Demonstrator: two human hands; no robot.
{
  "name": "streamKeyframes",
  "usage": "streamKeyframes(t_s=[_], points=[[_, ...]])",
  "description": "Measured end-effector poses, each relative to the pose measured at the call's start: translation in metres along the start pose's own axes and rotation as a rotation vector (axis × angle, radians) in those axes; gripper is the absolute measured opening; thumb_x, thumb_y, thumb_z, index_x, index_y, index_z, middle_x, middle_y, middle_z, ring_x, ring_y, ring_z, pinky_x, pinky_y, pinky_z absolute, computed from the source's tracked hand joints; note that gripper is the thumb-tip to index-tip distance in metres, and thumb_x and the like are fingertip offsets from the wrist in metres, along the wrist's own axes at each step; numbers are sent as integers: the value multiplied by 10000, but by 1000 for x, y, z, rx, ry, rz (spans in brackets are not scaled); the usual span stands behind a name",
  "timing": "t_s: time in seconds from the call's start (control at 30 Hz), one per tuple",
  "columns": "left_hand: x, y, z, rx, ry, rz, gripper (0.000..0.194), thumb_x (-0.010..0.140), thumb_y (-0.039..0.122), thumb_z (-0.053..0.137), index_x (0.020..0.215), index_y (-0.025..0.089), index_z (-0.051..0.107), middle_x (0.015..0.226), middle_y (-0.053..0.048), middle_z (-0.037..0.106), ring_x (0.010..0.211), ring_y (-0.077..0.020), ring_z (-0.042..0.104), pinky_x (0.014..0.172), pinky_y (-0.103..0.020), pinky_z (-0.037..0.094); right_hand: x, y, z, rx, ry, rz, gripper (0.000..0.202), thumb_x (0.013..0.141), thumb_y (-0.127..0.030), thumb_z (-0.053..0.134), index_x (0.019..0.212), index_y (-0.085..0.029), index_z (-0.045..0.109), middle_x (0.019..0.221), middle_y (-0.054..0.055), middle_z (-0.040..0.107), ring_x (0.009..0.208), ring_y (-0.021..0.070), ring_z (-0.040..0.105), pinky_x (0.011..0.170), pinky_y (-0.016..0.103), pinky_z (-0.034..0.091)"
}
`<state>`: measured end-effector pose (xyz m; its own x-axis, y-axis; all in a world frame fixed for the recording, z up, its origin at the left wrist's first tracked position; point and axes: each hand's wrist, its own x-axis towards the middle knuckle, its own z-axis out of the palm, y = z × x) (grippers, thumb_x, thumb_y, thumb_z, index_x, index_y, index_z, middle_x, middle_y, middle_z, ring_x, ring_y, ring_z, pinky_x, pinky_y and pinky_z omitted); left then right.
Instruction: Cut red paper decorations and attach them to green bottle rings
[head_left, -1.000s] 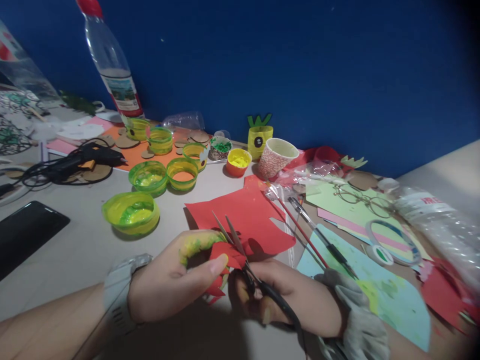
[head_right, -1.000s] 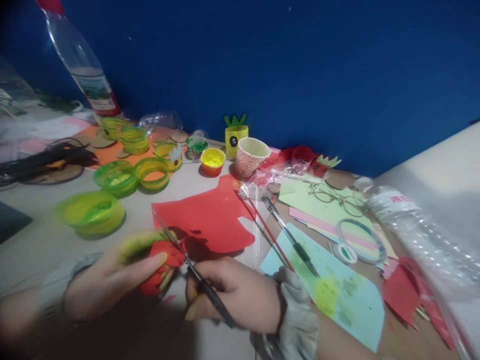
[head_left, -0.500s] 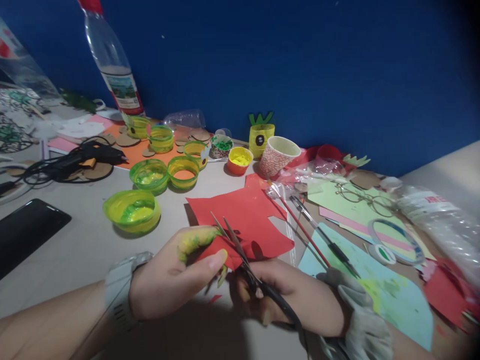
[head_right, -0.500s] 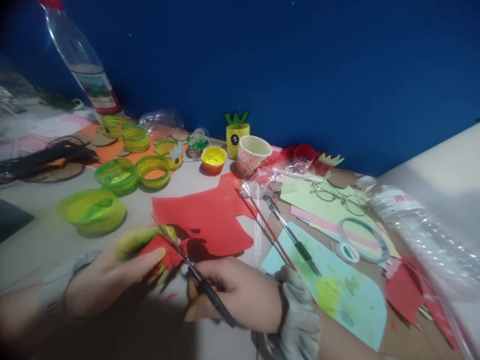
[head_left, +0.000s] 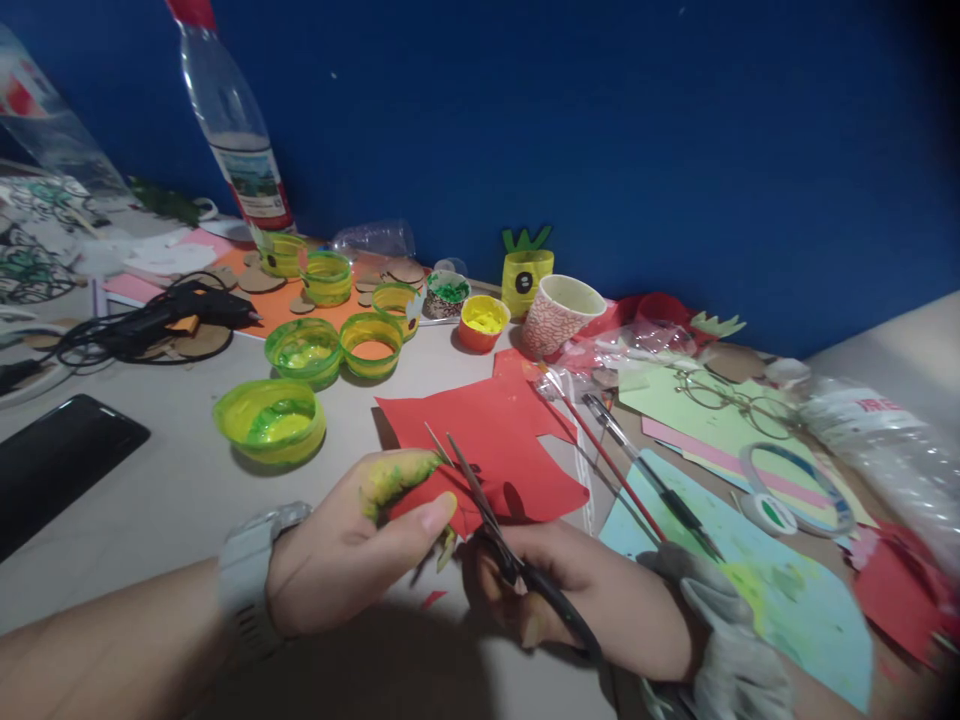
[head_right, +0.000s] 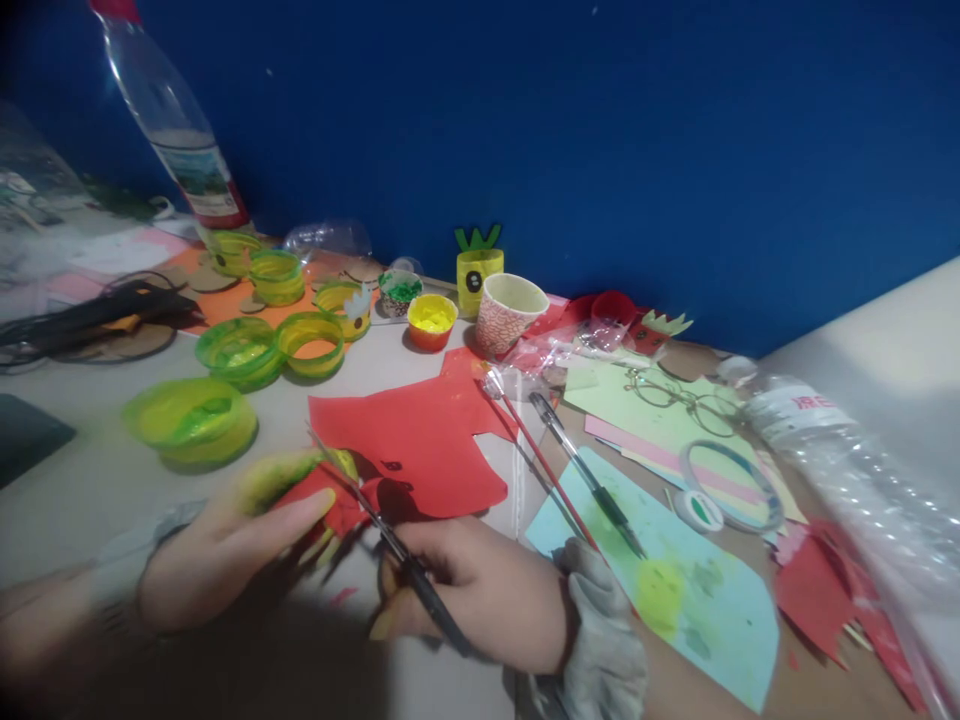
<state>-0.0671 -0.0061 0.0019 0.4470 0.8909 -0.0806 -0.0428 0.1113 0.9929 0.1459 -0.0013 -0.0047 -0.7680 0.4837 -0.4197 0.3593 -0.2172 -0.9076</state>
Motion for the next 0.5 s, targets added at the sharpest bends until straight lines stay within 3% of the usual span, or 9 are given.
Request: streamKeyframes(t_s=[0.2, 0.33, 0.5], points=[[0, 0, 2, 38, 71, 32, 225, 894, 269, 515, 719, 154, 594, 654, 10, 529, 573, -103, 440, 515, -174, 396, 0, 0, -1, -15, -1, 16, 479, 815, -635, 576, 750, -171, 476, 681, -21, 480, 604, 112, 414, 563, 223, 351], [-1, -2, -3, 12, -10, 7, 224, 929, 278, 495, 768, 158, 594, 709, 10, 563, 604, -98, 469, 595, -174, 436, 0, 1, -1, 1, 11, -3, 485, 803, -639, 592, 746, -170, 482, 676, -18, 486, 599, 115, 412, 562, 229, 350], [0, -1, -5, -45, -79, -27, 236, 950, 316, 465, 787, 170, 554, 635, 32, 484, 541, -86, 412, 490, -152, 388, 2, 1, 1, -6, 48, -44, 504, 791, -647, 600, 709, -163, 484, 680, -10, 500, 609, 120, 425, 572, 232, 362]])
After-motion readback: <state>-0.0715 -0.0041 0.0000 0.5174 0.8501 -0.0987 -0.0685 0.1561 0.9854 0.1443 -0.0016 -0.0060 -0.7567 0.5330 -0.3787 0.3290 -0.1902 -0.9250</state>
